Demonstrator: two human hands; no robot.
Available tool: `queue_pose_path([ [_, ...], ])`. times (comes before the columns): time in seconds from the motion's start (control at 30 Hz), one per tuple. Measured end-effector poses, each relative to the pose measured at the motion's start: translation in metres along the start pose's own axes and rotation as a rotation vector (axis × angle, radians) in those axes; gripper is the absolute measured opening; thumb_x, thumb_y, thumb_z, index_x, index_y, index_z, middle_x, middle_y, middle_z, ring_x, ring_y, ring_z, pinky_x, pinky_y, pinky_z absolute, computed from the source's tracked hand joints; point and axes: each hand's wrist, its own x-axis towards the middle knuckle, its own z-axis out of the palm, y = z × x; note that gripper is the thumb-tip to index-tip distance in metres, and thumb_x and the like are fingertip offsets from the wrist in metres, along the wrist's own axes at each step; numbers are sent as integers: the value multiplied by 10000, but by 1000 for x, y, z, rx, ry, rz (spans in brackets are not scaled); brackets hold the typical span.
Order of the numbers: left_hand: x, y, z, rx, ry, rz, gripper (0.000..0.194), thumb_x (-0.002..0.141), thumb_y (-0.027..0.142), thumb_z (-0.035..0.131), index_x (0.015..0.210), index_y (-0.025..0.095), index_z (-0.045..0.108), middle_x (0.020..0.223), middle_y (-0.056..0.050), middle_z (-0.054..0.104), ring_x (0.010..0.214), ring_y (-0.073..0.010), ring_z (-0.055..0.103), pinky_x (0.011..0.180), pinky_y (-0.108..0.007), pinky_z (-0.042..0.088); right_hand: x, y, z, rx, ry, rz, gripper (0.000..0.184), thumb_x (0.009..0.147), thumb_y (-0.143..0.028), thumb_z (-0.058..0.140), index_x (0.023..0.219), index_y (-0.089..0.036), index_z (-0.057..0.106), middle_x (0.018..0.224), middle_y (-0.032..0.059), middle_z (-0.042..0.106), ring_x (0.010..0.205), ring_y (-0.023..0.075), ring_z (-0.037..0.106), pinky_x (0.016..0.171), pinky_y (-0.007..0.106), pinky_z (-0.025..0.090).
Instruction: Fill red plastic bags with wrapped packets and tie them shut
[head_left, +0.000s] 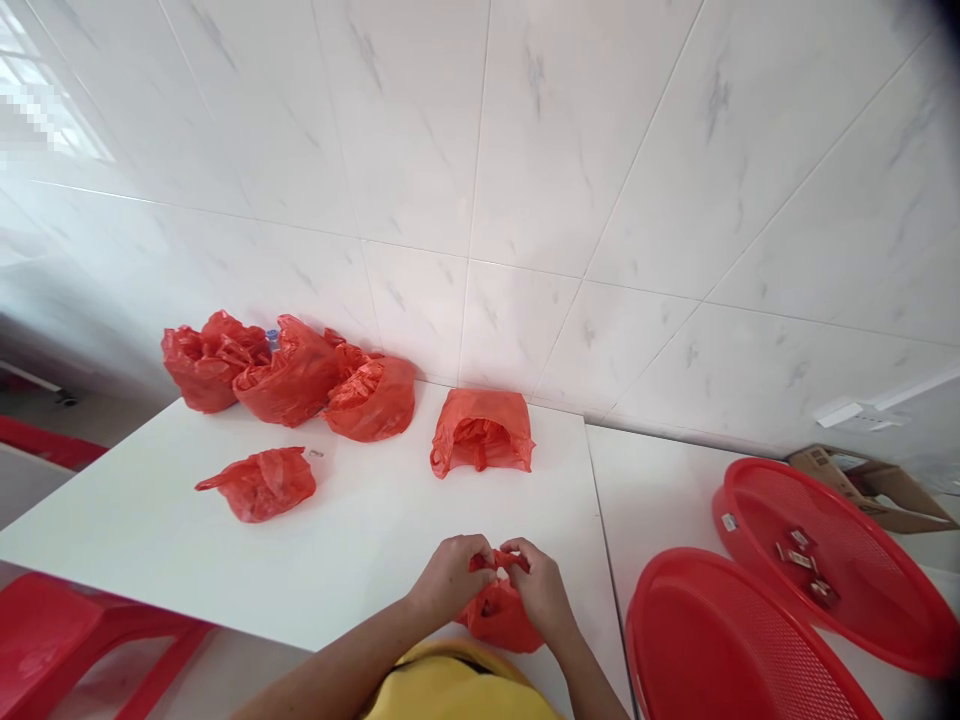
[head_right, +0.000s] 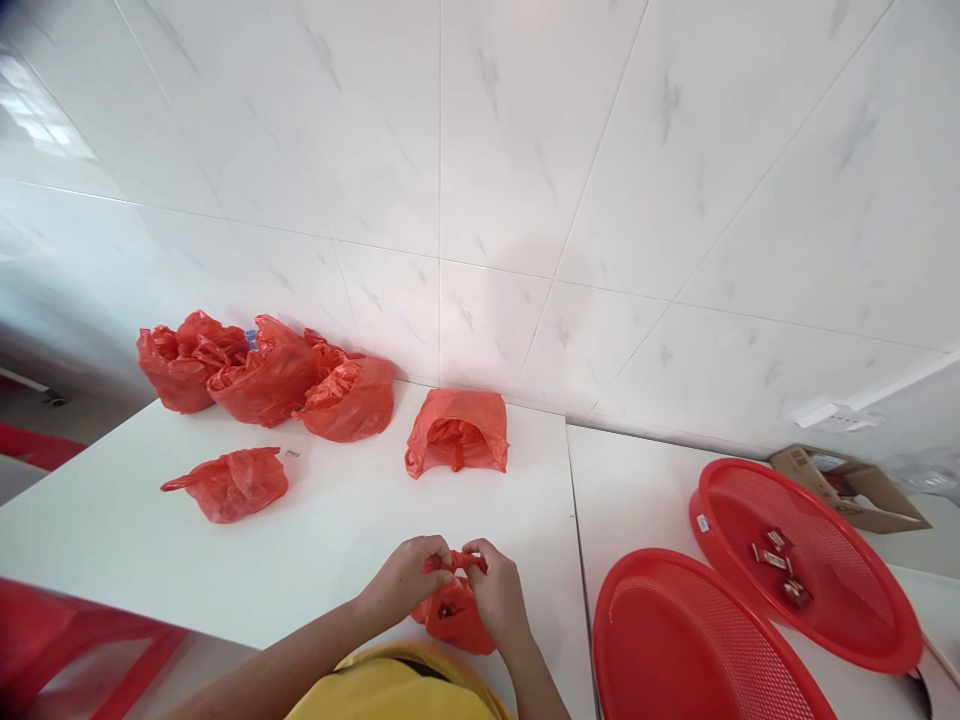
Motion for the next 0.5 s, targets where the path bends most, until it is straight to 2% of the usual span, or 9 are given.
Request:
queue_pose_path([
  [0.1,-1,-2,-2,48,5,31,139,671,150,540,734,219,643,799,-18,667,782,-194,566,724,-293,397,-2,-5,-3,246,-81,43,197,694,-224,562,849,-221,685,802,14,695,639,154,576,642,293,448],
  [0.2,-2,-4,-6,70,23,95,130,678,139,553,735,216,641,851,-34,654,851,-205,560,780,-311,418,-4,-8,-4,507,-139,89,240,711,-320,652,913,-197,689,821,30,690,665,149,582,673,295,465],
  [0.27,-3,-6,-9,66,25,143,119,676,122,572,712,213,640,897,-46,643,917,-211,554,822,-318,426,-2,-5,-3,564,-137,98,271,710,-388,687,883,-181,689,788,33,682,661,150,583,669,295,467],
  [0.37,-6,-8,-16,98,-23,182,113,657,97,605,650,207,627,987,-60,633,1004,-216,541,860,-320,424,7,9,-2,477,-63,113,225,702,-378,681,814,-182,679,751,27,685,656,167,594,669,310,475],
  [0.5,-17,-16,-34,214,-171,160,119,628,95,649,602,200,599,1030,-45,644,1033,-216,541,860,-322,411,25,43,-15,122,246,108,176,710,-342,588,782,-209,678,764,40,706,719,216,618,725,357,478],
])
